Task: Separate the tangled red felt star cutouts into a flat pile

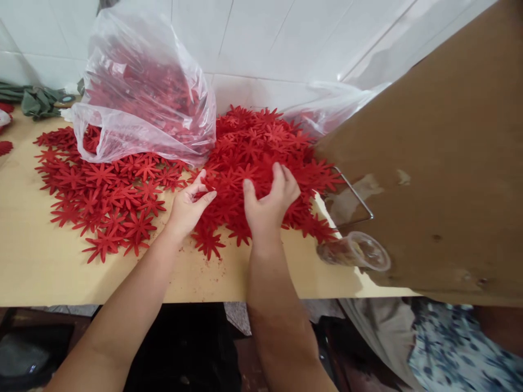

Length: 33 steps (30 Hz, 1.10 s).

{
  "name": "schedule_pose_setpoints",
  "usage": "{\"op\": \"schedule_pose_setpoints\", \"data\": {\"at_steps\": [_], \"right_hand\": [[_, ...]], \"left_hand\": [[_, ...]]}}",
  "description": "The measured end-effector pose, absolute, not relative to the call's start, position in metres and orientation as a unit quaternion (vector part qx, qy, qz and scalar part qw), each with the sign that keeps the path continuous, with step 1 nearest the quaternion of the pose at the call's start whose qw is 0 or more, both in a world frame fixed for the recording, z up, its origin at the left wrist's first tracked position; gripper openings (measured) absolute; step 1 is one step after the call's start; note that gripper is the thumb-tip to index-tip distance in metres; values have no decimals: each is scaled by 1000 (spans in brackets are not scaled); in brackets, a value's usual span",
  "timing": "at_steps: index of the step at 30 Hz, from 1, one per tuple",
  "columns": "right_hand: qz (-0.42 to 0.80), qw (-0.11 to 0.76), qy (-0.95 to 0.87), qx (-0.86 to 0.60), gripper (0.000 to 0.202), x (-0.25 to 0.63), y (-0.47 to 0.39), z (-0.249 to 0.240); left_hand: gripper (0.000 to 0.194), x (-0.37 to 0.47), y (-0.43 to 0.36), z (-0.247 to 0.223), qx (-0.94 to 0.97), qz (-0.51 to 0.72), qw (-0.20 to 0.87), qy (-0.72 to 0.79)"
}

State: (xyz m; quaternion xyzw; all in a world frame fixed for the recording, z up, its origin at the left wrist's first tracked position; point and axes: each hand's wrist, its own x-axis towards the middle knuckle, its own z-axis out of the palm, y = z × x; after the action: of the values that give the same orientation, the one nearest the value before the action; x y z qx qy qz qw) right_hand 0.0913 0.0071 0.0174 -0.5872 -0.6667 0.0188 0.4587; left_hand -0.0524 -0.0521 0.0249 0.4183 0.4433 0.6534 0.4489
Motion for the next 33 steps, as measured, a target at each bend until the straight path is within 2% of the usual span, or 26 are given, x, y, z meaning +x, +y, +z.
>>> {"op": "schedule_pose_setpoints", "data": {"at_steps": [3,8,10,14,16,19,26,28,30,33], "right_hand": [[51,357,-732,-578,69,84,-10,18],[93,149,-831,-527,100,74,-39,13],[72,97,-843,-524,91,71,-39,11],[10,44,-842,-538,43,73,-11,14],[-22,33,-840,-541,32,79,10,18],[-66,51,-829,-553,26,92,42,31],[-149,246,-767,-573,21,134,115,65],[-155,274,-747,-585,22,145,130,65],[-155,258,-722,-623,26,154,139,59],[-103,170,-701,-684,37,163,143,41]], "left_hand": [[8,-56,-51,24,400,674,447,432],[15,-57,-50,22,340,683,481,432],[18,-57,-49,20,327,681,490,435],[21,-58,-45,16,319,686,488,435],[22,-59,-43,15,317,685,483,444],[22,-59,-43,16,316,686,477,449],[18,-54,-43,20,306,653,495,484],[19,-53,-42,20,303,648,502,486],[20,-53,-42,19,306,649,502,482],[20,-53,-41,18,325,652,499,470]]}}
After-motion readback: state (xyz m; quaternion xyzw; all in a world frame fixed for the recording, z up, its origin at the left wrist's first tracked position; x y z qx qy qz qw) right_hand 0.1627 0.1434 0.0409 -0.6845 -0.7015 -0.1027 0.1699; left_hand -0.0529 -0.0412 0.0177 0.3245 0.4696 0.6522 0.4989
